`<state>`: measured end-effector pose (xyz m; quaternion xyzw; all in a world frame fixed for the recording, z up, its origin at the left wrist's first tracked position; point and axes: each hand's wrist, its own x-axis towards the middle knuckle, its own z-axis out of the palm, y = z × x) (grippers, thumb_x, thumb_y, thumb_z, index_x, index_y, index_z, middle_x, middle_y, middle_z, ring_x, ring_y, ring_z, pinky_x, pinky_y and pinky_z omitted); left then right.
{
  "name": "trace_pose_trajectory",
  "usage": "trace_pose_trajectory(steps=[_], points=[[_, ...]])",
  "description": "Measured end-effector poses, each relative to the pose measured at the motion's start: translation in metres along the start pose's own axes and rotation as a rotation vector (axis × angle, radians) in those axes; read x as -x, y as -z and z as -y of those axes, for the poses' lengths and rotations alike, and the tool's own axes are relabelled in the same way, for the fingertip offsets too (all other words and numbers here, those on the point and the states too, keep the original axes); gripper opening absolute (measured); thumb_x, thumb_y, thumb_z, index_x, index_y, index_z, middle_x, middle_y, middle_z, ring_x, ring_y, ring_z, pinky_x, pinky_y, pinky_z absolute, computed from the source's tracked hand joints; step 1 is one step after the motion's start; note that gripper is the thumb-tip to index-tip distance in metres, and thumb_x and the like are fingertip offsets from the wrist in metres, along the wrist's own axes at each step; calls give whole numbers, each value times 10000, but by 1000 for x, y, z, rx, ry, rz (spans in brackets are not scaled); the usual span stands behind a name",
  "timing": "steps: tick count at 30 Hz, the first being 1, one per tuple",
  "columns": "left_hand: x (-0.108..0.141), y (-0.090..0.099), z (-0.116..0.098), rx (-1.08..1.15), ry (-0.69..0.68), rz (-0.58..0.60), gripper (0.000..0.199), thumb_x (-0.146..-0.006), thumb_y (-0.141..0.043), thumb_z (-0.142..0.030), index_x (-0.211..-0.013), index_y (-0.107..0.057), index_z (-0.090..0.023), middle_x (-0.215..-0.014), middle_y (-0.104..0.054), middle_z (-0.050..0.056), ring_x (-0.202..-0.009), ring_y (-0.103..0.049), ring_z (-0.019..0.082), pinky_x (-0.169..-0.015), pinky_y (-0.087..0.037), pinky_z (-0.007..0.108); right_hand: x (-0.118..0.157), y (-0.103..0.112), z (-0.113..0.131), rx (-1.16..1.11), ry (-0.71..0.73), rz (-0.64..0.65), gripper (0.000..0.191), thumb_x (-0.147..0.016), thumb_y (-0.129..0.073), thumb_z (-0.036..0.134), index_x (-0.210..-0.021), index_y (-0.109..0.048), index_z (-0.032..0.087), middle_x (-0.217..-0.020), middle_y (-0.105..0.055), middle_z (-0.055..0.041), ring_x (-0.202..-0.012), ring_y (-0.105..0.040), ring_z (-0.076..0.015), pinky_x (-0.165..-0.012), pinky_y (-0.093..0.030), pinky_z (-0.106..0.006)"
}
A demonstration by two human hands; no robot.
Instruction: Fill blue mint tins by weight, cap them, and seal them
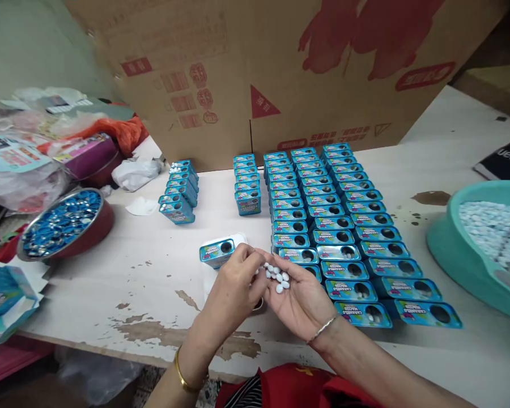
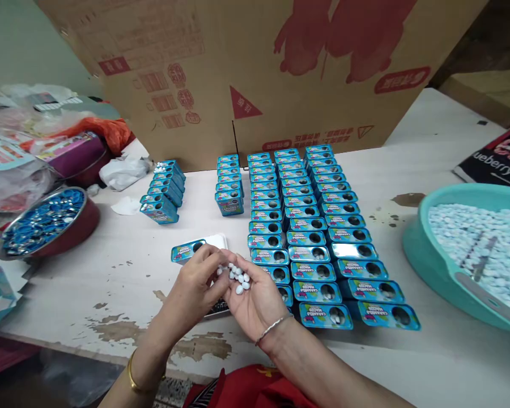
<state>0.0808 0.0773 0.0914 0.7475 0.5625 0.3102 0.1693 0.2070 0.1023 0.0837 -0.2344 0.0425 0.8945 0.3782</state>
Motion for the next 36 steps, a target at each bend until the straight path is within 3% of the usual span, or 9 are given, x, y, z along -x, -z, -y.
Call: trace_pose_trajectory(steps=[5, 10, 14, 17, 20, 23, 29, 32, 36], points=[[0, 14, 12, -9, 37, -92, 125, -794, -508, -49, -809, -547, -167, -809, -527, 8, -700, -485, 102, -613, -416, 219, -13, -8, -6, -26, -38, 23, 154, -837, -578, 118, -920, -686, 47, -902, -717, -121, -843, -692, -150, -843, -544, -232], [-5, 35, 37, -110, 141, -158, 70, -806, -551, -99, -800, -555, -169, -766, -545, -14, -619, -476, 79, -574, -408, 207, -22, -14, -8, -18, -75, -135, 210, -901, -487, 142, -927, -669, 40, -1002, -701, -168, -972, -677, -184, -913, -518, -283], [-5, 39, 51, -161, 143, -109, 76, -831, -582, -143, -903, -583, -169, -813, -576, -2, -651, -511, 85, -612, -436, 223, -18, -14, -7, 15, -79, -182, 251, -928, -446, 156, -1008, -650, 32, -1127, -664, -188, -1037, -656, -200, -922, -512, -294], [-2, 38, 44, -124, 118, -130, 118, -880, -551, -194, -989, -587, -170, -893, -591, 25, -685, -532, 90, -624, -459, 231, -14, -11, -5, 16, -77, -168, 267, -937, -441, 181, -1020, -653, 39, -1144, -661, -178, -1037, -654, -196, -916, -515, -291], [3, 29, 23, -42, 42, -37, 205, -895, -533, -206, -1095, -571, -185, -981, -574, 50, -808, -564, 115, -724, -506, 266, -10, -6, -3, 12, -74, -136, 269, -939, -447, 199, -995, -670, 59, -1068, -694, -141, -971, -672, -168, -875, -532, -261], [10, 7, -1, -14, -23, 90, 275, -893, -513, -189, -1167, -537, -190, -1064, -547, 76, -950, -568, 160, -801, -532, 317, -2, 2, 2, 31, -56, -127, 286, -945, -436, 209, -1019, -680, 80, -1022, -710, -113, -951, -671, -138, -859, -532, -221], [19, -46, -27, -130, -37, 107, 229, -892, -419, -152, -1084, -536, -109, -981, -542, 105, -908, -575, 196, -747, -561, 331, 26, 28, 17, 102, -57, -248, 343, -958, -376, 259, -1099, -670, 153, -1137, -682, -92, -1101, -616, -158, -962, -504, -308], [19, -54, -31, -60, -21, 73, 144, -893, -434, -169, -972, -544, -120, -974, -538, 90, -884, -570, 176, -731, -563, 304, 35, 34, 21, 109, -10, -309, 334, -949, -365, 202, -1015, -690, 164, -1059, -707, -74, -1051, -642, -140, -924, -528, -286], [18, -48, -31, 53, 10, 36, 123, -884, -446, -142, -962, -540, -130, -954, -539, 69, -898, -565, 158, -774, -553, 294, 36, 32, 18, 78, 33, -336, 349, -926, -355, 110, -859, -692, 168, -814, -724, -35, -871, -693, -103, -842, -558, -231]])
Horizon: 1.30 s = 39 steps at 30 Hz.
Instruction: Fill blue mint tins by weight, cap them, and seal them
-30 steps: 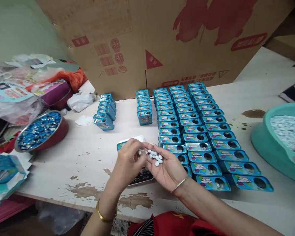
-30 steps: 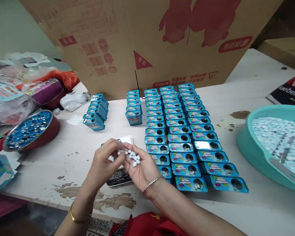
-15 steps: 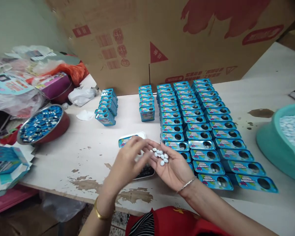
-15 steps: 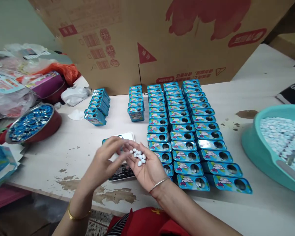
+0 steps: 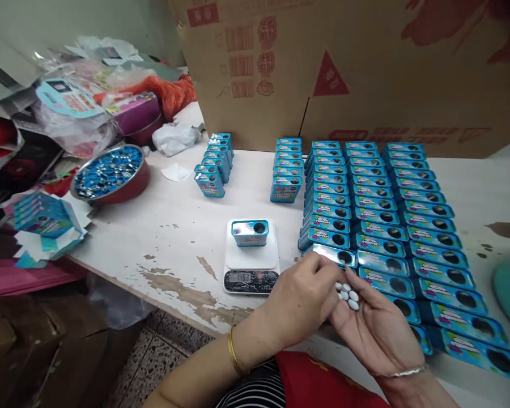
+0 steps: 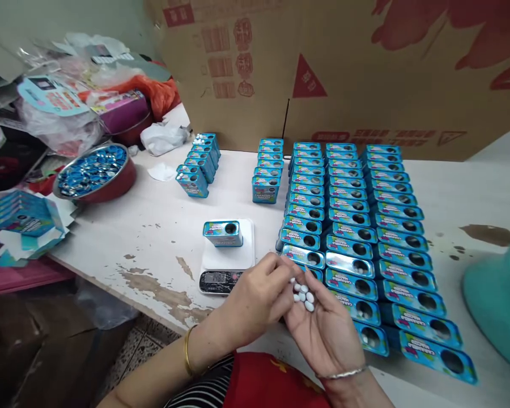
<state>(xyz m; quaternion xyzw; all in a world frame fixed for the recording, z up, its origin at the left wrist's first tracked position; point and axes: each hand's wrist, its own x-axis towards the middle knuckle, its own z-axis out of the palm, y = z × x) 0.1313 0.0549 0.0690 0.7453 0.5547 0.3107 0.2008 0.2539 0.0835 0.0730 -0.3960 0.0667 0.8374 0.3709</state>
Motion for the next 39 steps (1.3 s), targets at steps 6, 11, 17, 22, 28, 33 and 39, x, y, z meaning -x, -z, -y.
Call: trace_pose_trajectory(steps=[6, 11, 17, 22, 28, 33, 39], points=[[3, 15, 7, 148, 42, -81, 146, -868, -482, -110, -968, -579, -154, -913, -565, 44, -863, -565, 138, -768, -529, 276, -4, -11, -8, -24, -45, 66, 321, -933, -367, 131, -870, -681, 141, -793, -713, -43, -747, -697, -98, -721, -583, -191], [0, 46, 25, 290, 165, -259, 101, -835, -546, -112, -894, -608, -166, -821, -579, 9, -712, -545, 90, -639, -472, 205, -8, -29, -13, 31, -76, 98, 357, -958, -347, 194, -949, -687, 83, -1035, -706, -147, -1018, -667, -190, -879, -558, -289], [-10, 73, 65, 127, 315, -403, 44, -836, -550, -169, -833, -593, -161, -770, -575, 0, -621, -523, 74, -568, -439, 189, -16, -39, -17, 33, -117, 139, 360, -960, -359, 212, -994, -678, 50, -1182, -649, -181, -1163, -581, -247, -966, -511, -323], [-7, 74, 74, -43, 290, -352, 101, -850, -537, -151, -918, -610, -158, -859, -611, 31, -662, -557, 91, -624, -478, 225, -19, -35, -16, 26, -121, 178, 356, -958, -363, 215, -1017, -675, 55, -1205, -640, -171, -1184, -564, -239, -1001, -481, -325], [2, 61, 28, -28, 37, -140, 194, -885, -515, -179, -1069, -578, -166, -1001, -595, 74, -896, -579, 154, -798, -520, 310, -17, -28, -13, 78, -90, 214, 366, -969, -361, 268, -1016, -689, 111, -1160, -673, -120, -1167, -583, -185, -1031, -447, -318], [5, 17, -7, -142, -48, 43, 245, -916, -421, -198, -1104, -553, -113, -992, -586, 114, -911, -582, 208, -762, -553, 363, -13, -15, -10, 133, -61, 190, 382, -962, -379, 360, -1055, -694, 164, -1160, -675, -96, -1189, -564, -170, -1051, -419, -327], [1, -7, -7, -138, -15, 11, 196, -903, -411, -176, -1039, -535, -109, -995, -585, 108, -910, -586, 207, -749, -573, 358, -7, 0, -6, 156, 2, 145, 310, -928, -450, 330, -1074, -690, 200, -1211, -647, -89, -1230, -529, -192, -1066, -402, -395]])
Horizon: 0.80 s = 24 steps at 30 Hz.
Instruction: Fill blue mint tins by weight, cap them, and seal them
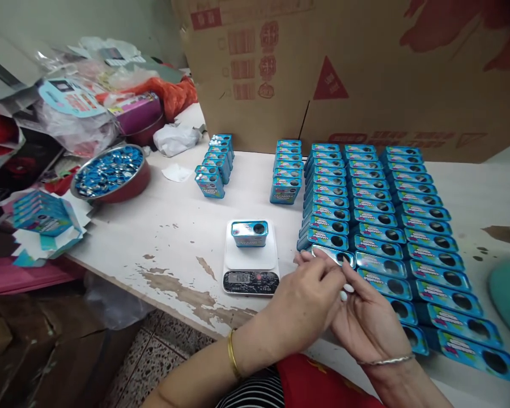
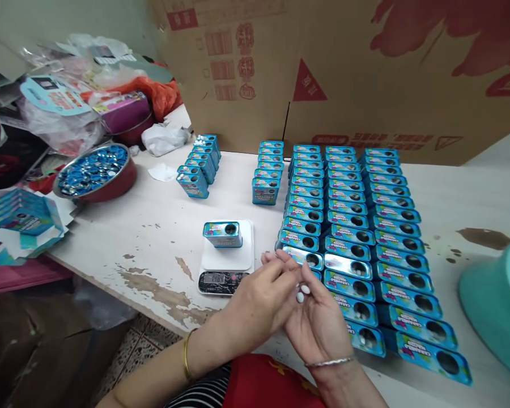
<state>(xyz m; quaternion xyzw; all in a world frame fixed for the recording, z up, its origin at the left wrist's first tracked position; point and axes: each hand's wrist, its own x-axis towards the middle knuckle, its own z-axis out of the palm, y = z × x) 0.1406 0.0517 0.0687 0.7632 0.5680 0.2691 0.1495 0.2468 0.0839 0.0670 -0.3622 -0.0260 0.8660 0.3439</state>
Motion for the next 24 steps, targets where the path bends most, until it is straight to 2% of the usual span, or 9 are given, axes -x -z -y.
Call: trace_pose_trajectory(steps=[4, 11, 15, 19, 21, 24], points=[[-1, 2, 0, 20, 49, -10, 166, -896, -407, -153, -998, -531, -112, -1010, -583, 115, -945, -586, 210, -799, -565, 376, 0, -2, -2, -8, 7, 3, 298, -914, -467, 314, -1060, -692, 184, -1204, -648, -99, -1230, -528, -204, -1059, -411, -405], [2, 12, 4, 17, 87, 74, 183, -828, -470, -115, -999, -532, -131, -1022, -560, 94, -926, -572, 213, -793, -560, 386, -3, -7, -9, -31, -27, -17, 319, -938, -409, 254, -1106, -671, 183, -1141, -679, -87, -1180, -569, -174, -1012, -467, -358], [0, 11, 7, 97, 133, 18, 171, -816, -486, -110, -972, -550, -133, -993, -562, 90, -936, -572, 206, -785, -558, 369, -6, -2, -8, -25, -19, 3, 310, -939, -425, 242, -1137, -653, 170, -1095, -696, -84, -1092, -625, -166, -946, -517, -323], [-1, 13, 13, 245, 105, -54, 134, -829, -492, -107, -937, -560, -150, -985, -583, 69, -916, -576, 170, -790, -543, 328, -9, -1, -5, -30, -22, 52, 260, -912, -475, 190, -1080, -672, 174, -997, -722, -52, -942, -681, -135, -852, -558, -254], [-1, 21, 19, 342, 115, -82, 144, -825, -516, -101, -945, -572, -159, -933, -596, 43, -834, -576, 135, -744, -529, 278, -11, -8, -6, -68, -8, 51, 239, -909, -472, 168, -1006, -691, 155, -943, -728, -52, -905, -689, -128, -847, -558, -237], [-4, 40, 33, 420, 173, -162, 118, -836, -535, -120, -924, -594, -172, -852, -607, 17, -744, -568, 105, -686, -501, 238, -15, -22, -8, -98, 7, 49, 244, -918, -463, 185, -934, -696, 115, -963, -719, -98, -1002, -666, -159, -933, -523, -280]])
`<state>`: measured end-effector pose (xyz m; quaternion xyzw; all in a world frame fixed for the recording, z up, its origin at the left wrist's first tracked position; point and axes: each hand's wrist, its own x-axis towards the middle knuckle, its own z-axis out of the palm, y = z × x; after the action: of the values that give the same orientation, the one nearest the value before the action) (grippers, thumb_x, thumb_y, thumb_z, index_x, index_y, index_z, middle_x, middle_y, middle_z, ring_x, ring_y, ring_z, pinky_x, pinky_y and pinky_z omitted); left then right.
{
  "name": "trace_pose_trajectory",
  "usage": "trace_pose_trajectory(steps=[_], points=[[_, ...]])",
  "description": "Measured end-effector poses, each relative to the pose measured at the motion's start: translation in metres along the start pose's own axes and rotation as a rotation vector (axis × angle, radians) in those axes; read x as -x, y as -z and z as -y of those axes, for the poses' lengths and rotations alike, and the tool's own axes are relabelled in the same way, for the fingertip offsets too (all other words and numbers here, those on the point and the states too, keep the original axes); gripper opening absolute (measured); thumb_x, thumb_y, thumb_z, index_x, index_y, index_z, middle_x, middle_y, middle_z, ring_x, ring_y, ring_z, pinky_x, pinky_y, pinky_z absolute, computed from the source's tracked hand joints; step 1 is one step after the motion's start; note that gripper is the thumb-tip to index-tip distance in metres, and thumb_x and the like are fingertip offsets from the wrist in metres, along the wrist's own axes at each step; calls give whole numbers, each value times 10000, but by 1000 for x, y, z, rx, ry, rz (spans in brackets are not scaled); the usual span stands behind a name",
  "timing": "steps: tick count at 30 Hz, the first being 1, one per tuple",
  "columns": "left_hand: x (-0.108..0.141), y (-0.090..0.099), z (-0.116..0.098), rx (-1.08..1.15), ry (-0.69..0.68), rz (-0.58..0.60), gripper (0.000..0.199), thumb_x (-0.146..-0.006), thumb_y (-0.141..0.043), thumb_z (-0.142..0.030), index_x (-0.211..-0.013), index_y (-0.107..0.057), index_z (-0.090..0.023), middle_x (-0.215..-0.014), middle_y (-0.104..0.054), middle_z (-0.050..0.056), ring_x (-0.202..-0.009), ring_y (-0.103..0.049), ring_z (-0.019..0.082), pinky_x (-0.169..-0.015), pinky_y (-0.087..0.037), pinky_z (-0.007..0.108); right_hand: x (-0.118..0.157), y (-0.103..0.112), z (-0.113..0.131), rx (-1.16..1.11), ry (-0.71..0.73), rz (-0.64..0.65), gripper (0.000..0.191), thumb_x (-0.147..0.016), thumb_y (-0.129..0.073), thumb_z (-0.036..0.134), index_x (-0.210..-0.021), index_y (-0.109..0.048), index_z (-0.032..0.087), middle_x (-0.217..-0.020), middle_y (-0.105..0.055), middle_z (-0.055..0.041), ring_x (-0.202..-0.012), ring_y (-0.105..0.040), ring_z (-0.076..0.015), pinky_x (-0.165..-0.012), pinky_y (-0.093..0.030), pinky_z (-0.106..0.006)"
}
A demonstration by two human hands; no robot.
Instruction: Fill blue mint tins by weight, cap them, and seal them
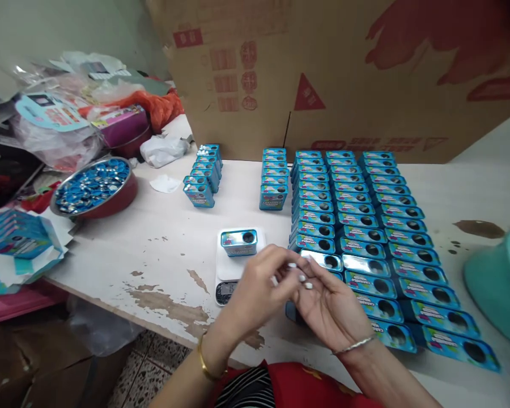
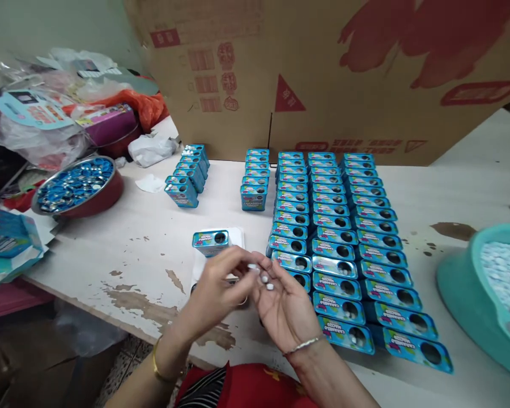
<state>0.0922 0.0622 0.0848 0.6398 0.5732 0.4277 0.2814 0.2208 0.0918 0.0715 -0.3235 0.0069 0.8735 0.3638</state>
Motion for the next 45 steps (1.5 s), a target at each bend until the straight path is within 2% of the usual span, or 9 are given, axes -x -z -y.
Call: trace_pose_trajectory(steps=[5, 9, 13, 17, 22, 25, 31, 40, 45], points=[[-19, 36, 17, -144, 89, -221, 42, -843, -554, -191, -861, -580, -164, -792, -605, 15, -694, -574, 105, -638, -479, 227, -9, -9, -4, 4, -49, 51, 220, -898, -531, 236, -961, -685, 93, -1096, -684, -142, -1161, -587, -206, -1031, -449, -327], [-22, 48, 31, -404, 66, -202, 85, -860, -539, -200, -911, -600, -169, -852, -624, 28, -762, -578, 130, -702, -469, 261, -8, -7, -1, -13, -59, 62, 226, -891, -548, 249, -980, -682, 91, -1123, -675, -144, -1181, -573, -218, -1034, -446, -334], [-15, 52, 28, -417, 30, -227, 109, -880, -518, -183, -934, -612, -174, -898, -629, 40, -796, -575, 134, -732, -474, 272, -3, -5, 6, -26, -32, 28, 236, -899, -520, 230, -981, -685, 83, -1138, -671, -148, -1177, -574, -232, -1016, -467, -340], [2, 31, 7, -285, -75, -234, 93, -886, -518, -174, -920, -605, -170, -879, -627, 45, -811, -573, 134, -724, -492, 274, 6, 1, 15, 4, 9, 17, 225, -879, -532, 211, -989, -688, 92, -1184, -651, -152, -1195, -559, -235, -1016, -468, -341], [26, -29, -17, -149, -376, 126, 148, -893, -508, -228, -929, -618, -135, -936, -648, 81, -867, -601, 146, -765, -529, 273, 19, 16, 26, 71, 53, -33, 260, -881, -515, 249, -1051, -683, 144, -1286, -600, -119, -1221, -538, -203, -1004, -473, -319], [30, -47, -20, -196, -415, 220, 206, -913, -464, -256, -931, -633, -140, -990, -657, 84, -904, -605, 150, -791, -532, 274, 26, 21, 29, 88, 66, -85, 293, -893, -477, 264, -1075, -681, 157, -1294, -595, -115, -1203, -554, -202, -955, -510, -310], [31, -41, -22, -244, -457, 276, 230, -914, -439, -244, -870, -638, -138, -946, -663, 75, -887, -600, 151, -768, -530, 274, 33, 19, 23, 98, 63, -138, 330, -866, -446, 132, -1113, -661, 173, -1281, -607, -100, -1175, -575, -177, -912, -530, -265], [40, -41, -21, -220, -465, 305, 209, -904, -439, -222, -859, -619, -126, -919, -651, 75, -885, -594, 146, -751, -527, 261, 31, 18, 11, 149, 78, -195, 300, -842, -544, 91, -1122, -635, 149, -1176, -666, -124, -1102, -624, -183, -862, -548, -225], [42, -38, -20, -174, -394, 160, 159, -907, -456, -197, -942, -591, -120, -947, -639, 88, -913, -592, 151, -815, -540, 291, 31, 16, 7, 150, 57, -174, 245, -878, -522, 145, -1080, -661, 160, -1176, -669, -102, -1112, -619, -157, -912, -525, -239]])
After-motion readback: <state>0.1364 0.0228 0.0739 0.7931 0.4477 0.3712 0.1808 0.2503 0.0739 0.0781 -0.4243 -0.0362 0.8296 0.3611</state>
